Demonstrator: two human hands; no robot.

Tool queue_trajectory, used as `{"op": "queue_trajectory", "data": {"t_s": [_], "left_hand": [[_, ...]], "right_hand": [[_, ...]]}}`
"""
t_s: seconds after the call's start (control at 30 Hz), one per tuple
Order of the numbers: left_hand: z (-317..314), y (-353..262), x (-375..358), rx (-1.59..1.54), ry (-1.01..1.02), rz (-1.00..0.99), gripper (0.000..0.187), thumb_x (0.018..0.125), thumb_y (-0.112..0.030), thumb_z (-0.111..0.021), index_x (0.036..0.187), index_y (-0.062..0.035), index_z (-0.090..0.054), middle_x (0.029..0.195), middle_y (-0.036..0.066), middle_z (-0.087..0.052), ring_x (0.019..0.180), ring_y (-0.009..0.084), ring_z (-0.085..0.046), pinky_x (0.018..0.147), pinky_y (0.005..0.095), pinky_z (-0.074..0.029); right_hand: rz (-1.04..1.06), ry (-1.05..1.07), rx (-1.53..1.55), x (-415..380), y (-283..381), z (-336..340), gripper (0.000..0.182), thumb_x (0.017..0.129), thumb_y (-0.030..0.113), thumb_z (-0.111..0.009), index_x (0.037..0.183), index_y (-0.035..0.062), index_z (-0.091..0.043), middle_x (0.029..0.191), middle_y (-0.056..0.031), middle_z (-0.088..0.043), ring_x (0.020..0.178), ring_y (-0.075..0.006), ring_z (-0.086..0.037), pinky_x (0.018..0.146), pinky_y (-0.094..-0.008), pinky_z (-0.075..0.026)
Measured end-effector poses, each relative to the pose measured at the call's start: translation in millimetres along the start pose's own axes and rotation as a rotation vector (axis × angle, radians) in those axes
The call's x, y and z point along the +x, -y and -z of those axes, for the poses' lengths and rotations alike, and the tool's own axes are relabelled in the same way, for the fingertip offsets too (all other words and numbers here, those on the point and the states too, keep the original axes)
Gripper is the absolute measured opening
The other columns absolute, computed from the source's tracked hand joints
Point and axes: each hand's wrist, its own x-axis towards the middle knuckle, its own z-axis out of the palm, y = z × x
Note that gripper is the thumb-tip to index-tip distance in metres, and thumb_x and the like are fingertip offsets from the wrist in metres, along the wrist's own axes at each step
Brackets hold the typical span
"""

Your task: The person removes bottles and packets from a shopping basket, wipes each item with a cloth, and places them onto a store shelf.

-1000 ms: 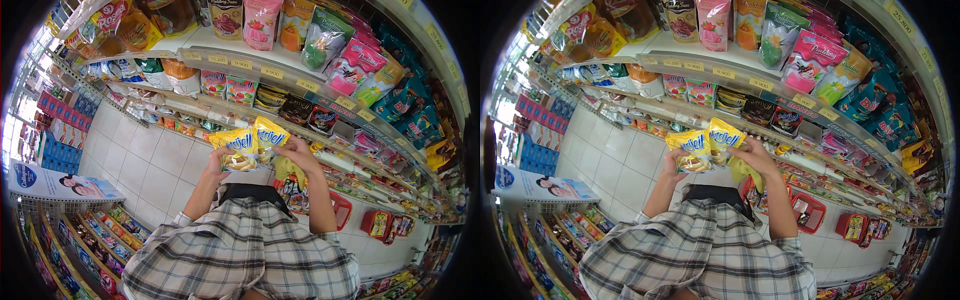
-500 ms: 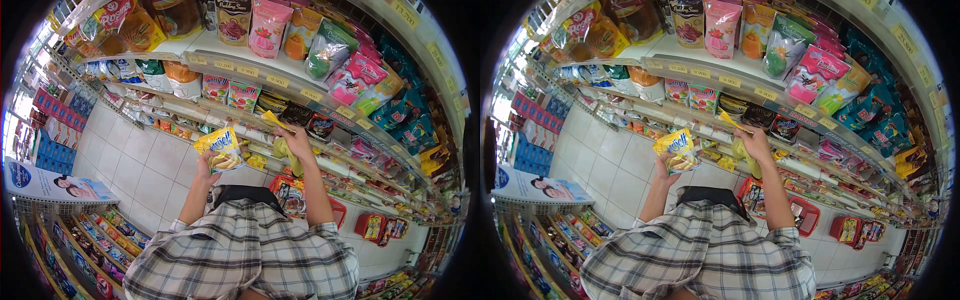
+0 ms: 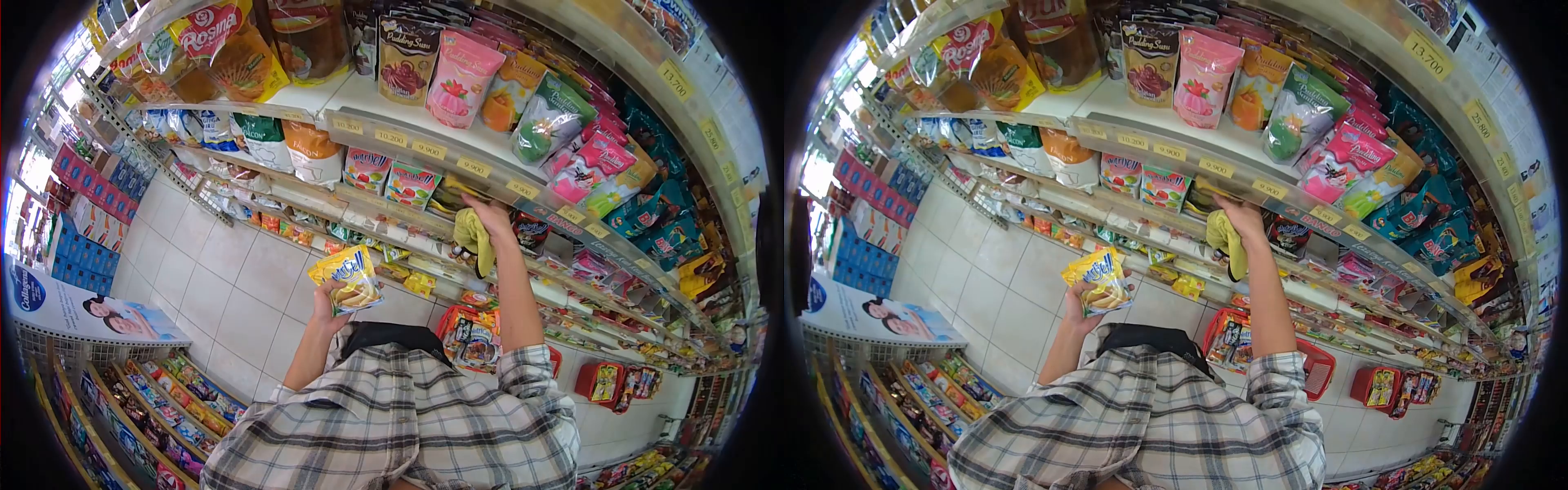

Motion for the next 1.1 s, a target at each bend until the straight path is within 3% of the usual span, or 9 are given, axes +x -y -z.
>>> {"op": "queue_trajectory", "data": {"t_s": [0.03,0.07,0.17,0.4,0.53,0.77,0.87,0.97,1.1], "left_hand": [[-0.8,-3.1,0.2,-0.005,0.015,-0.001,0.065,0.076,-0.021,-0.044,0.132,0.0107,-0.041,0.128,0.027,-0.054,0.114,0.0430,-0.056,0.102,0.0477,-0.043],[-1.6,-5.7,-0.9,-0.011,0.029,0.001,0.065,0.076,-0.021,-0.044,0.133,0.0104,-0.040,0.129,0.027,-0.054,0.114,0.0430,-0.056,0.102,0.0480,-0.043],[0.4,-13.7,-1.4,-0.016,0.033,0.025,0.066,0.076,-0.022,-0.044,0.134,0.0090,-0.039,0.131,0.026,-0.052,0.116,0.0431,-0.055,0.102,0.0487,-0.042],[12.4,-28.5,-1.5,-0.046,0.005,0.066,0.068,0.074,-0.022,-0.045,0.134,0.0091,-0.039,0.130,0.026,-0.053,0.116,0.0445,-0.054,0.103,0.0485,-0.041],[22.1,-33.8,-1.4,-0.106,-0.002,0.067,0.069,0.073,-0.020,-0.048,0.136,0.0055,-0.039,0.128,0.027,-0.053,0.116,0.0470,-0.053,0.103,0.0521,-0.041],[28.3,-33.7,-2.5,-0.111,-0.040,0.071,0.068,0.074,-0.022,-0.049,0.137,0.0019,-0.040,0.127,0.024,-0.054,0.115,0.0467,-0.054,0.097,0.0552,-0.044],[26.9,-33.8,-0.6,-0.091,-0.030,0.083,0.068,0.074,-0.024,-0.050,0.137,0.0005,-0.040,0.128,0.023,-0.054,0.116,0.0450,-0.054,0.095,0.0544,-0.046],[20.1,-37.2,-2.5,-0.103,-0.041,0.093,0.067,0.074,-0.021,-0.049,0.134,0.0070,-0.041,0.129,0.024,-0.054,0.117,0.0436,-0.054,0.102,0.0490,-0.042],[21.1,-39.4,-2.4,-0.120,-0.031,0.082,0.066,0.075,-0.021,-0.048,0.134,0.0071,-0.041,0.130,0.024,-0.054,0.117,0.0422,-0.054,0.102,0.0473,-0.042]], "right_hand": [[0.039,-0.080,-0.145,7.4,-4.1,-4.7,0.073,0.082,0.036,-0.073,0.138,-0.0002,-0.042,0.136,-0.0182,-0.051,0.122,-0.0252,-0.050,0.102,-0.0327,-0.039],[0.055,-0.064,-0.163,6.2,4.8,-6.8,0.076,0.081,0.041,-0.073,0.140,0.0032,-0.041,0.144,-0.0152,-0.042,0.132,-0.0259,-0.039,0.109,-0.0334,-0.031],[-0.017,0.077,-0.186,9.0,31.1,-2.7,0.073,0.083,0.041,-0.069,0.141,0.0065,-0.041,0.144,-0.0116,-0.044,0.131,-0.0256,-0.041,0.108,-0.0342,-0.032],[0.100,0.008,-0.417,34.3,19.1,15.9,0.074,0.082,0.051,-0.067,0.138,0.0082,-0.046,0.144,-0.0124,-0.044,0.129,-0.0283,-0.042,0.109,-0.0362,-0.032],[-0.001,-0.009,-0.021,61.9,-36.8,37.7,0.070,0.083,0.049,-0.066,0.136,0.0067,-0.047,0.141,-0.0112,-0.047,0.126,-0.0276,-0.044,0.107,-0.0359,-0.034],[0.038,-0.111,0.071,67.8,-28.3,71.8,0.068,0.086,0.049,-0.062,0.136,0.0066,-0.047,0.141,-0.0125,-0.046,0.126,-0.0272,-0.044,0.107,-0.0360,-0.033],[0.047,-0.094,0.029,68.5,-25.7,72.2,0.066,0.087,0.049,-0.060,0.136,0.0065,-0.046,0.141,-0.0130,-0.046,0.126,-0.0270,-0.044,0.108,-0.0360,-0.033],[0.046,-0.034,-0.092,63.8,-26.8,62.2,0.065,0.088,0.048,-0.058,0.137,0.0065,-0.046,0.141,-0.0135,-0.046,0.126,-0.0269,-0.044,0.108,-0.0360,-0.033],[0.088,0.008,-0.353,56.7,-18.6,41.7,0.064,0.089,0.048,-0.056,0.137,0.0065,-0.046,0.141,-0.0143,-0.046,0.126,-0.0267,-0.044,0.108,-0.0361,-0.033]]}}
